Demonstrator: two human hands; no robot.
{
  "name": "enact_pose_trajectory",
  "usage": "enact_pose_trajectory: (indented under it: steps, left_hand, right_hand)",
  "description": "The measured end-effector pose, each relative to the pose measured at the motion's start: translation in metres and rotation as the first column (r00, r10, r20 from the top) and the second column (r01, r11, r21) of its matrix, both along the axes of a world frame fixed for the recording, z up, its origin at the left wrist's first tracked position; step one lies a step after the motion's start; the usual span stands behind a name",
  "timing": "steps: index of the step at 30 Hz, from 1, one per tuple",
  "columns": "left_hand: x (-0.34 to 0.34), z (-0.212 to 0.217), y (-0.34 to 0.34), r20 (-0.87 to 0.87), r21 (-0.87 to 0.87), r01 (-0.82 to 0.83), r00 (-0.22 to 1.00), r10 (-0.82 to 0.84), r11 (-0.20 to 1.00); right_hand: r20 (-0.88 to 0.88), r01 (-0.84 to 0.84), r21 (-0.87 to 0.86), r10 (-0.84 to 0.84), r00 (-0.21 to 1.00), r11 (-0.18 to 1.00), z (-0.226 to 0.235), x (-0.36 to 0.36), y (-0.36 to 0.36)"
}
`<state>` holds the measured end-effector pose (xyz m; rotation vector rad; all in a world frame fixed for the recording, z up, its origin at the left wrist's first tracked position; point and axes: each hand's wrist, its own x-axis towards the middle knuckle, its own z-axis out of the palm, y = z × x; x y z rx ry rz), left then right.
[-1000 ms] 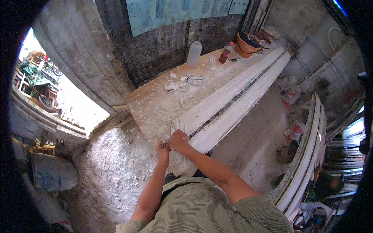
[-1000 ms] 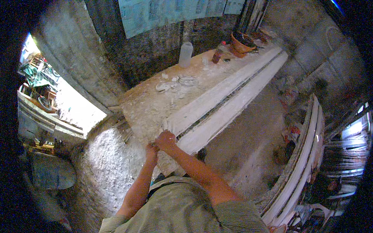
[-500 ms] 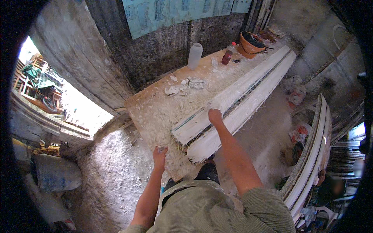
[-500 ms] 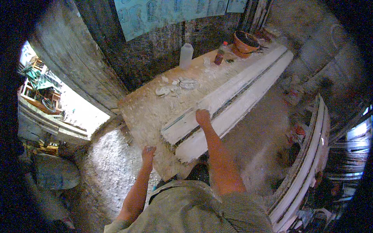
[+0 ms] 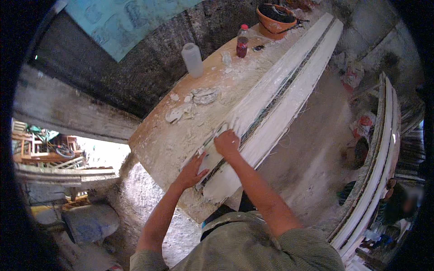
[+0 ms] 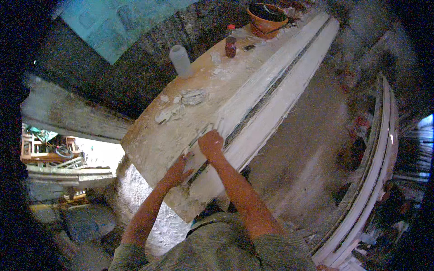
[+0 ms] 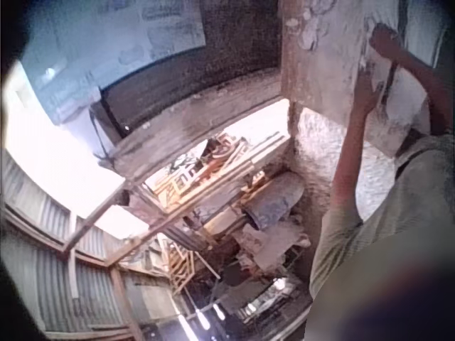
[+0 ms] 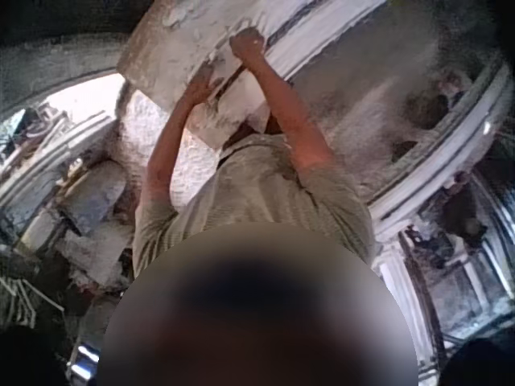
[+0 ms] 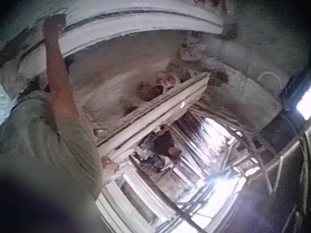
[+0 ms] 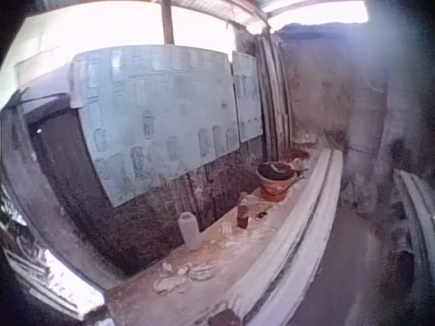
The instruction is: The person applies a white filler paste to long wooden planks on a workbench using a small putty knife and then smooths the surface with their fingers. The person works along the length of the planks, spreading and leveling the filler to fill gaps and imperfections.
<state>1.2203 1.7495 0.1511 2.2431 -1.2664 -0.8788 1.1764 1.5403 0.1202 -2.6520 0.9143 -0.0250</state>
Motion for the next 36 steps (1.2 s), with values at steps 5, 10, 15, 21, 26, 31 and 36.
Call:
enact_pose_trajectory:
  steps: [5,10,15,21,26,31,36]
  left_hand:
    - [0.02,-0.011,-0.077,0.118,-0.033,0.211,0.972,-0.206,0.977]
    - [0.035,-0.038,-0.201,0.113,-0.115,0.162,0.982,-0.149,0.98]
    - [0.033,-0.042,-0.284,0.342,-0.106,0.322,0.9,-0.27,0.941]
    - [0.019,-0.03,-0.207,0.322,0.03,0.471,0.831,-0.454,0.882]
    - [-0.006,-0.021,-0.061,0.302,0.065,0.395,0.867,-0.396,0.916]
    - [-0.032,-0.012,0.073,0.235,0.054,0.269,0.932,-0.274,0.962]
    - [-0.063,0.003,0.17,0.115,-0.113,-0.119,0.985,0.132,0.987]
  right_hand:
    - [0.004,-0.032,-0.018,0.033,0.999,0.999,-0.025,0.001,-0.147]
    - [0.524,0.189,0.25,-0.297,0.798,0.95,-0.029,-0.021,-0.23]
    - [0.563,0.205,0.39,-0.408,0.719,0.898,-0.032,-0.042,-0.243]
    - [0.413,0.238,0.34,-0.372,0.831,0.91,-0.029,-0.059,-0.177]
    - [0.153,0.136,0.352,-0.2,0.968,0.926,-0.009,-0.077,-0.073]
    - [-0.177,0.041,0.406,0.035,0.984,0.913,0.001,-0.088,0.052]
    - [0.053,-0.311,0.095,0.307,0.95,0.946,0.009,-0.118,0.167]
